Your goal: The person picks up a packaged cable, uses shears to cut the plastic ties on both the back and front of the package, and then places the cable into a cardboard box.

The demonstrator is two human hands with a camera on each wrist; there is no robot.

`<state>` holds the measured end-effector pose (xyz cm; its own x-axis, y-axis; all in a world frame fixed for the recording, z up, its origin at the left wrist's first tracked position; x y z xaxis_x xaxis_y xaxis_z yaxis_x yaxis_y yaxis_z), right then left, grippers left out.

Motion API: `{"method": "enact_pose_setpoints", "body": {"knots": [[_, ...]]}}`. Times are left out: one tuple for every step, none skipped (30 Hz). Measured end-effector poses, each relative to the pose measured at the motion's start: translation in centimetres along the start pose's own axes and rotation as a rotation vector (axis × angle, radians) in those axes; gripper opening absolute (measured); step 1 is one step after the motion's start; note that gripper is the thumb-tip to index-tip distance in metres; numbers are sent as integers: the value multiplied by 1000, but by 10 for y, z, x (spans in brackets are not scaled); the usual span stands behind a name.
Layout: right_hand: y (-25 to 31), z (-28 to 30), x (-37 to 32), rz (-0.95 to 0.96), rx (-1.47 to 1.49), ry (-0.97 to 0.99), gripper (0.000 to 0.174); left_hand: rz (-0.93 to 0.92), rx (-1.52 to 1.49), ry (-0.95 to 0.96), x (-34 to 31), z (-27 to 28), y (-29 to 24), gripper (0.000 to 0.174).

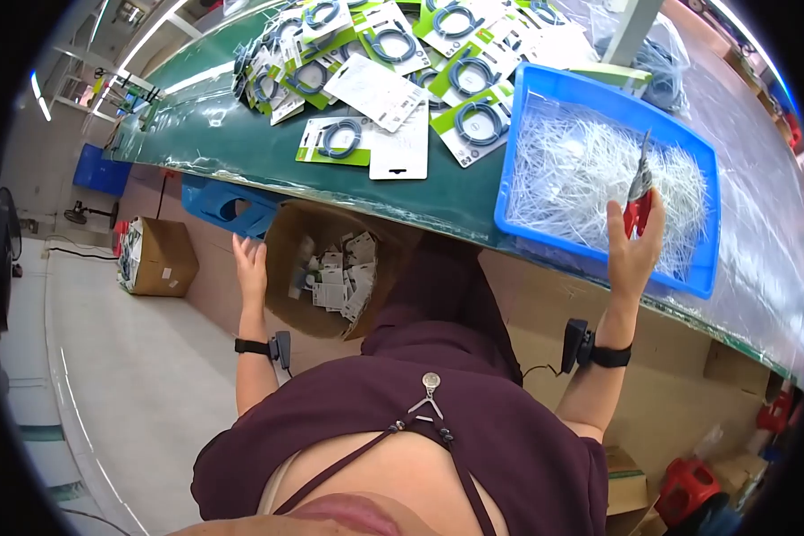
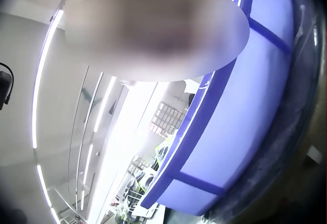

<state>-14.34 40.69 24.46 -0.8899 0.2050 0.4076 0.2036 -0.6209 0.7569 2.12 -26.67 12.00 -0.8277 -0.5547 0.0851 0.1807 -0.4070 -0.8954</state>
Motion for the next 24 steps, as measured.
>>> {"method": "enact_pose_setpoints", "body": {"knots": [[6, -5, -4, 14, -5, 35, 53, -26, -35, -35, 3, -9, -16, 54], [10, -10, -8, 30, -12, 74, 54, -11, -365, 81, 15, -34, -32, 51], [12, -12, -10, 42, -11, 77, 54, -3, -697, 198, 32, -63, -52, 49], [12, -17, -13, 45, -5, 109, 55, 29, -815, 289, 49, -94, -66, 46], [12, -22, -16, 47, 1, 136, 56, 58, -934, 386, 65, -126, -82, 44], [13, -24, -18, 47, 4, 163, 57, 91, -914, 406, 77, -154, -100, 38], [17, -21, -20, 54, 1, 158, 57, 126, -893, 430, 89, -181, -114, 33], [23, -21, -24, 73, -1, 187, 57, 105, -879, 521, 108, -214, -114, 31], [28, -20, -27, 92, -5, 218, 58, 86, -865, 611, 122, -241, -112, 30], [31, -19, -29, 111, -10, 248, 59, 83, -875, 612, 133, -251, -117, 30], [31, -13, -31, 116, -17, 244, 59, 129, -832, 600, 142, -261, -116, 28], [32, -8, -34, 134, -30, 249, 60, 176, -788, 590, 148, -269, -116, 25], [33, -4, -36, 152, -42, 254, 60, 223, -741, 579, 152, -275, -115, 23], [33, -2, -37, 167, -52, 259, 61, 222, -744, 585, 155, -280, -118, 23], [32, 0, -38, 162, -54, 258, 61, 282, -740, 577, 155, -284, -116, 22], [25, 2, -38, 106, -29, 250, 61, 342, -735, 568, 154, -286, -114, 21], [19, 2, -39, 50, -1, 242, 62, 400, -727, 557, 153, -288, -111, 21], [13, 3, -40, -7, 28, 232, 63, 399, -721, 559, 154, -289, -112, 21], [13, 2, -40, -10, 33, 226, 63, 400, -742, 580, 154, -292, -116, 20], [16, -1, -40, 13, 54, 235, 63, 401, -760, 602, 155, -295, -121, 21], [19, -3, -40, 35, 74, 241, 63, 402, -778, 628, 157, -299, -124, 21], [22, -4, -42, 56, 93, 247, 63, 399, -770, 637, 160, -305, -124, 21], [22, -2, -44, 52, 93, 238, 63, 420, -804, 631, 163, -313, -120, 21], [24, -4, -46, 75, 84, 250, 63, 439, -840, 626, 164, -320, -120, 22]]}}
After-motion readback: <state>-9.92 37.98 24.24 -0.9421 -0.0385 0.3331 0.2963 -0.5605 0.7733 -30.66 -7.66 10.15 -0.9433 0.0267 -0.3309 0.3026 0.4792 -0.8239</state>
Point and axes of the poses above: each hand's wrist, its own x-axis towards the middle knuckle, its own z-axis out of the back of the hand, y = z × x, the point moved 10 cm from there along x, towards the middle knuckle, and after that the axes turned 8 degrees about y, right-handed, at the moved point
